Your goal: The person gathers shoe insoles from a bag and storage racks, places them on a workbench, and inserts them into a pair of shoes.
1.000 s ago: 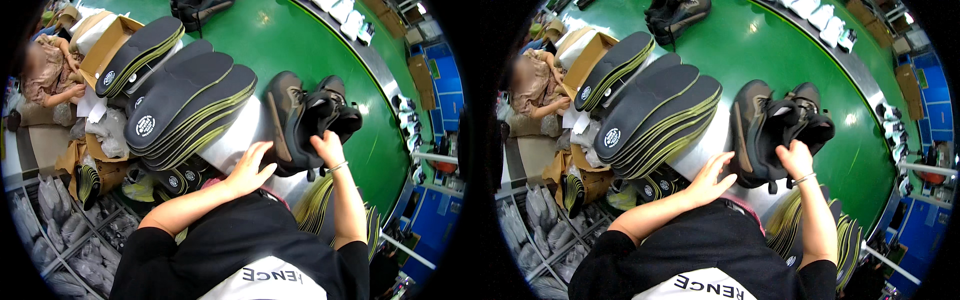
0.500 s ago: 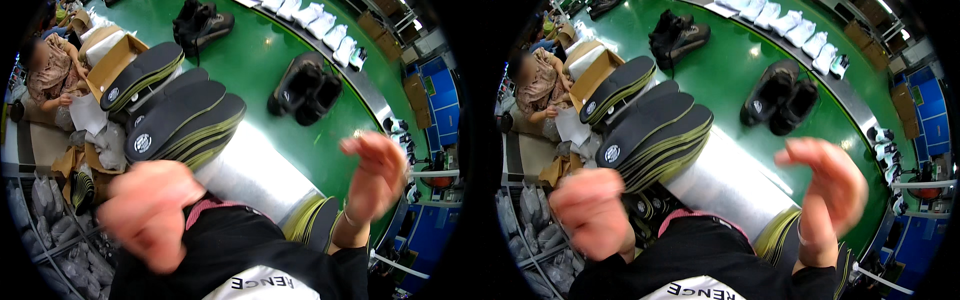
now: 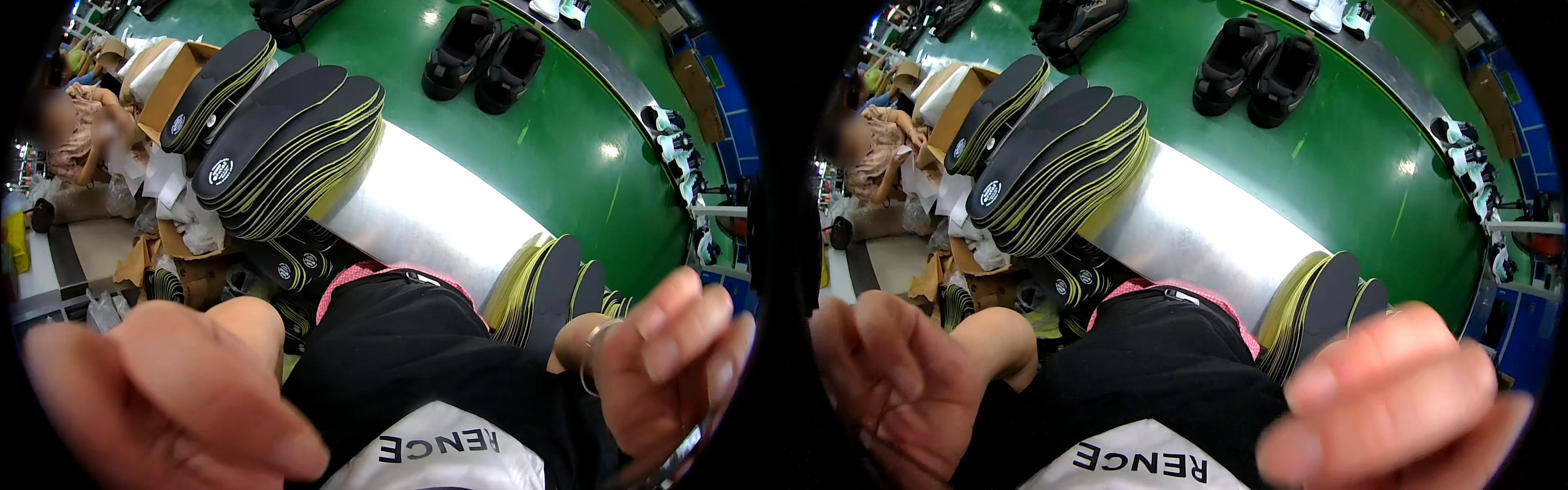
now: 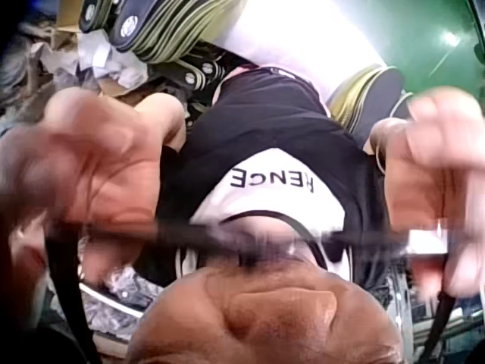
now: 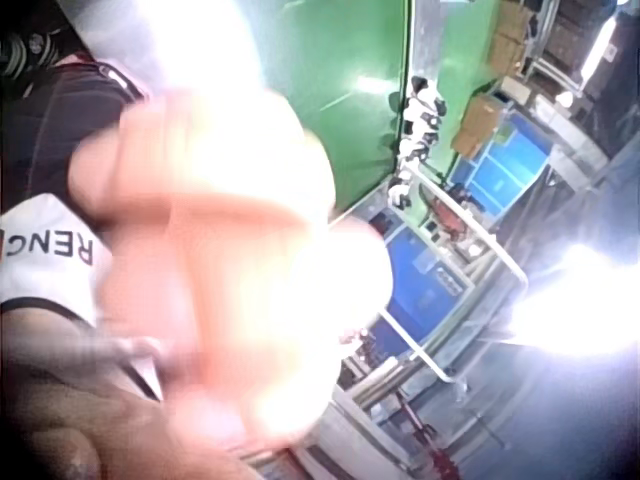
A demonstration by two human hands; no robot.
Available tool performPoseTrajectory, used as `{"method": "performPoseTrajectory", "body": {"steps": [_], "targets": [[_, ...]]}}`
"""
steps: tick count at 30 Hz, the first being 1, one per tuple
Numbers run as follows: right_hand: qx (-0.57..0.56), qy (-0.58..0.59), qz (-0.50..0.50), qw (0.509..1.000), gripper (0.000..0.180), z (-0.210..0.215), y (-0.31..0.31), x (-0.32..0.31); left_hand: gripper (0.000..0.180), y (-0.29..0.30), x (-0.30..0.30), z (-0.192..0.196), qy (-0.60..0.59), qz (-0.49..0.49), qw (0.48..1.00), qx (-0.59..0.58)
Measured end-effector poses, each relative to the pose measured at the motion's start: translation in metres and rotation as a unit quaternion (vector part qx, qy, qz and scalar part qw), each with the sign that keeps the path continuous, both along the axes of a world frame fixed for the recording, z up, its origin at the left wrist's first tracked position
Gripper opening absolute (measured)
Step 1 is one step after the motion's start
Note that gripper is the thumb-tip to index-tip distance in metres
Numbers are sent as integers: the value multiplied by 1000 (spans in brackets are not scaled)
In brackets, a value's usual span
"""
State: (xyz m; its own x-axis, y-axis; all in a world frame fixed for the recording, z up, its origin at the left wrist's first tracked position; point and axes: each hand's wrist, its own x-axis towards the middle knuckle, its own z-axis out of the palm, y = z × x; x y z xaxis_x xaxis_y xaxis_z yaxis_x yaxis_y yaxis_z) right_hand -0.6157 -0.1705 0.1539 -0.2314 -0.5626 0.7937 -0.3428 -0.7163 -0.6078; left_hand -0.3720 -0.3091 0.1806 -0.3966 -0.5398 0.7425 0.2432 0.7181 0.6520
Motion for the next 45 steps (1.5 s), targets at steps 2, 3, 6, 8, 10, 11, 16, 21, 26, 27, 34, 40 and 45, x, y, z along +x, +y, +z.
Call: {"method": "performPoseTrajectory", "body": {"steps": [2,3,6,8,10,11,16,21,26,27,34,40,45], "targets": [[-1,-30,36,999,31,-11,-19,9,30,1,-16,-16,5,-54,997,49],[7,-50,47,998,28,-23,-22,9,27,0,-26,-27,7,-79,994,70],[66,-133,72,986,19,-68,-23,4,30,1,-52,-60,-7,-153,978,139],[123,-138,79,980,18,-88,-28,4,24,8,-52,-76,-54,-91,971,213],[225,-278,85,930,15,-92,-23,12,29,13,-49,-87,-80,-110,927,349],[262,-280,98,918,16,-98,-24,13,28,15,-46,-94,-66,-132,908,393],[412,-307,198,835,23,-128,-17,12,18,30,-35,-131,-101,-74,857,500],[440,-382,294,758,44,-159,-22,3,16,43,-27,-167,-100,-50,819,563],[599,-267,250,713,33,-170,-22,-23,20,51,-50,-179,-175,-42,819,544],[649,-93,206,726,31,-156,-32,-26,20,51,-44,-186,-181,-11,819,544],[152,-333,334,868,39,-21,12,-5,12,31,-26,-257,-99,-16,805,584],[-44,-139,361,921,31,6,15,29,13,16,-53,-338,-175,44,821,541],[-224,23,426,876,28,38,-22,68,14,-12,-54,-356,-218,59,829,512]]}}
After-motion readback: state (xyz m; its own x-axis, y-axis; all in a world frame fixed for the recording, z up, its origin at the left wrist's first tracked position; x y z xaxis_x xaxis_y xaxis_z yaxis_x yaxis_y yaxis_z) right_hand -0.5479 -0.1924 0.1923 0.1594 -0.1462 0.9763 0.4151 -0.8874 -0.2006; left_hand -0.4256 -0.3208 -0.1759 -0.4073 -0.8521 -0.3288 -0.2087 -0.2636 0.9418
